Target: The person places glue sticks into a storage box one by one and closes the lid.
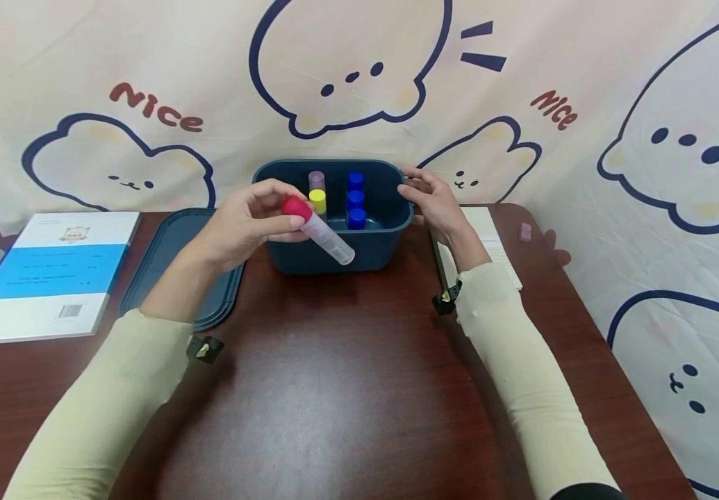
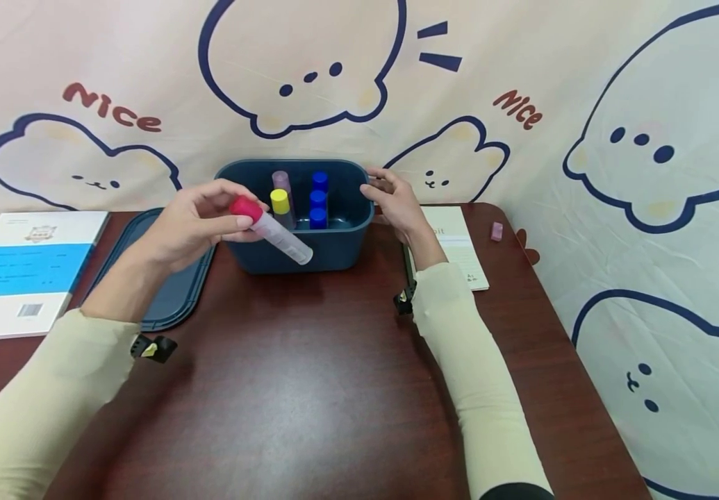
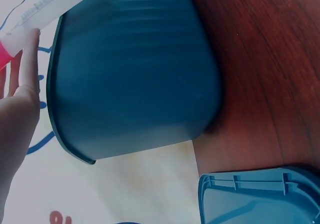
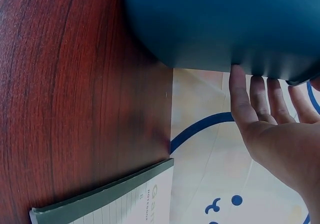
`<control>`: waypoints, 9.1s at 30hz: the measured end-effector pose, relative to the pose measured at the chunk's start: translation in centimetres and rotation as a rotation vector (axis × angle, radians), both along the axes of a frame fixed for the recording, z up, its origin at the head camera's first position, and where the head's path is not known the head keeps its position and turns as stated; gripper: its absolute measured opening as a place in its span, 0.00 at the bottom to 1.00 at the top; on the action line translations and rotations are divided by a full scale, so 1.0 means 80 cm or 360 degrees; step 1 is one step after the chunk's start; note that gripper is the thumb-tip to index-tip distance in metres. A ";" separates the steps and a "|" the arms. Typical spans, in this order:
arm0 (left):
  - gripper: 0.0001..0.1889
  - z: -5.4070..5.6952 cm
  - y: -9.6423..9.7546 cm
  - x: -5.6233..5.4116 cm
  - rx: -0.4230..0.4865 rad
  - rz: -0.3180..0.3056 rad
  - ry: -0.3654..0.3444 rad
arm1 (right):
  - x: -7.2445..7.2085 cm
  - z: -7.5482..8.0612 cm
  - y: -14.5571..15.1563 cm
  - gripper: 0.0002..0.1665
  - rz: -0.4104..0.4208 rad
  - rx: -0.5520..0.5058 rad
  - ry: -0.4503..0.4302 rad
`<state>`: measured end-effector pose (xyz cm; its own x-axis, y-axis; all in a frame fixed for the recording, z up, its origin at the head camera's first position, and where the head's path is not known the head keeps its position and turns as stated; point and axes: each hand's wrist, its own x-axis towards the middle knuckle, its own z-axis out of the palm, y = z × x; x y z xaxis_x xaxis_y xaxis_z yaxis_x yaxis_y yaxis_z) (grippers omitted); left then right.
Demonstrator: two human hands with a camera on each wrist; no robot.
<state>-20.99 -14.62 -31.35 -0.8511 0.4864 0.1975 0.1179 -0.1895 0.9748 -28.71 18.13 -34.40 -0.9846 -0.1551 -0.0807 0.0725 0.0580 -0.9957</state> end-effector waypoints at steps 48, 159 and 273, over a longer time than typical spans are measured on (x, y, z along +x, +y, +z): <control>0.15 0.001 -0.005 -0.012 0.0316 0.0426 -0.0018 | -0.001 -0.001 0.001 0.29 0.0017 -0.0008 0.0009; 0.15 0.025 -0.021 -0.021 -0.1126 0.0636 0.0352 | -0.004 -0.004 0.001 0.28 0.0002 -0.0036 0.0000; 0.29 -0.102 -0.248 -0.027 -0.1530 0.0694 -0.0362 | -0.004 -0.006 0.002 0.29 0.0002 -0.0031 0.0007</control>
<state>-23.13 -34.45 -39.50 -0.9570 -0.0005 -0.2901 -0.2126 0.6815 0.7003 -29.01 18.27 -34.88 -0.9848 -0.1579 -0.0731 0.0678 0.0389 -0.9969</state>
